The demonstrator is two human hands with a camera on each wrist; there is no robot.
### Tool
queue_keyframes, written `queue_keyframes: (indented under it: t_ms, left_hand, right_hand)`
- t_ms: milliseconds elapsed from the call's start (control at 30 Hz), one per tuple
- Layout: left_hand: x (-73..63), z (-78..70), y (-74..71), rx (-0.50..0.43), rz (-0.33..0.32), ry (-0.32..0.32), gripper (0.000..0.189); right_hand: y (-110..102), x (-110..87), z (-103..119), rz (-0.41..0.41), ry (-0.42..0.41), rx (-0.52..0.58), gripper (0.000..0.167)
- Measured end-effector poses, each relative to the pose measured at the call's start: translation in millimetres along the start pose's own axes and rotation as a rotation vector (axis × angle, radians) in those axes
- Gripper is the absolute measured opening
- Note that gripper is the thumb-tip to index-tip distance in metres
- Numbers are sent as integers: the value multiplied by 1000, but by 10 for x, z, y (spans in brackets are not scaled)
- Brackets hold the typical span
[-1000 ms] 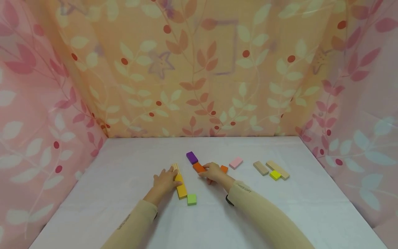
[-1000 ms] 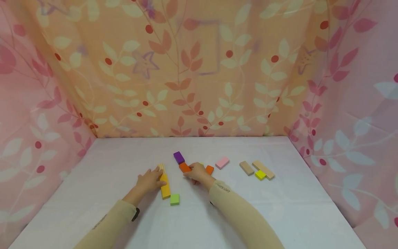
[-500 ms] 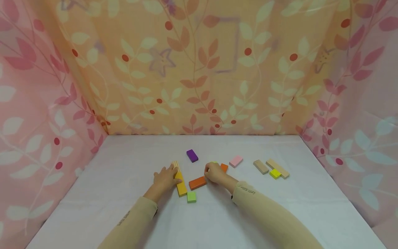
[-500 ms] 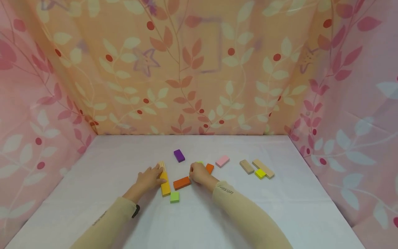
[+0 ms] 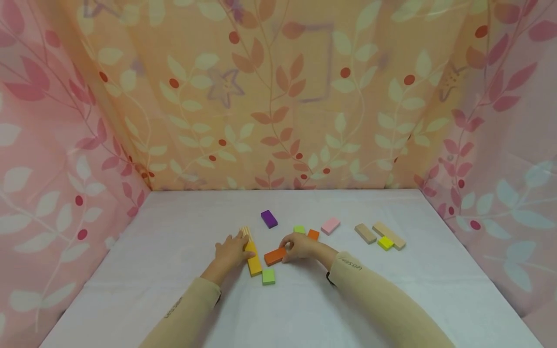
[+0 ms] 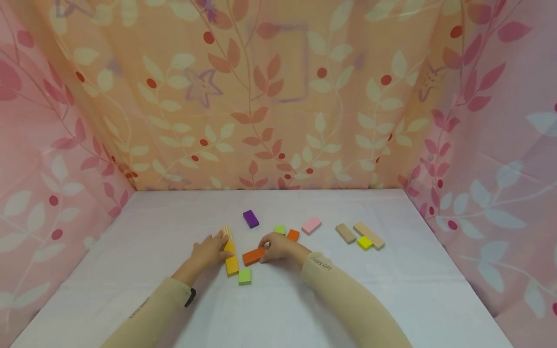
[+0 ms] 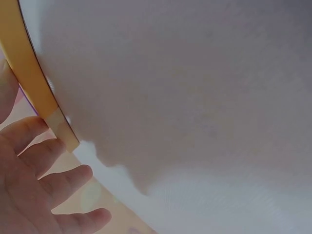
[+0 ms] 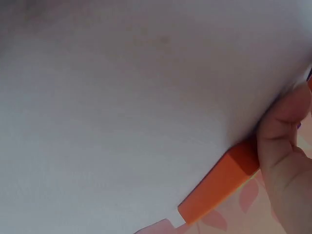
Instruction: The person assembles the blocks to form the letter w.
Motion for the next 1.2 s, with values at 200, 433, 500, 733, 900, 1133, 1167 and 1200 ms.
queue_keyframes:
  t_ms: [200,433,500,733,900,1133,1167,1200]
  left_hand:
    - [20,2,10,0,2,-4,63]
    - [23,4,11,-5,-1,4,64]
    - [22,0,11,-3,-5,8,63]
    - [13,-5,10,13,-12,16,63]
    - [2,-15,10,24,-13,18,63]
    - [39,15,30,19,-28,14,63]
    - [38,13,28,18,-27,12,64]
    - [37,12,26,17,-26,10,64]
  right_hand:
    - [-143,12,-18,-32,14,275,32]
    - [-151,37,5,21,46,590,44]
    - [-97,46,6,51,49,533,48]
    - [2,29,57,24,29,117,46]
    - [11,9,70,0,47,61,39]
    - [70,-26,53,36,96,95,36]
    - [71,-28,58,36,97,93,36]
    - [73,-31,65,37,97,94,36]
Point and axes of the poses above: each hand's wrist, its own x-axis towards the middle knuckle, its own y-axis out of the palm, z = x × y, the point moved 9 cm from there along x, towards the middle knuckle, and after that the axes turned 3 degrees about y, right-handed, at the moved point
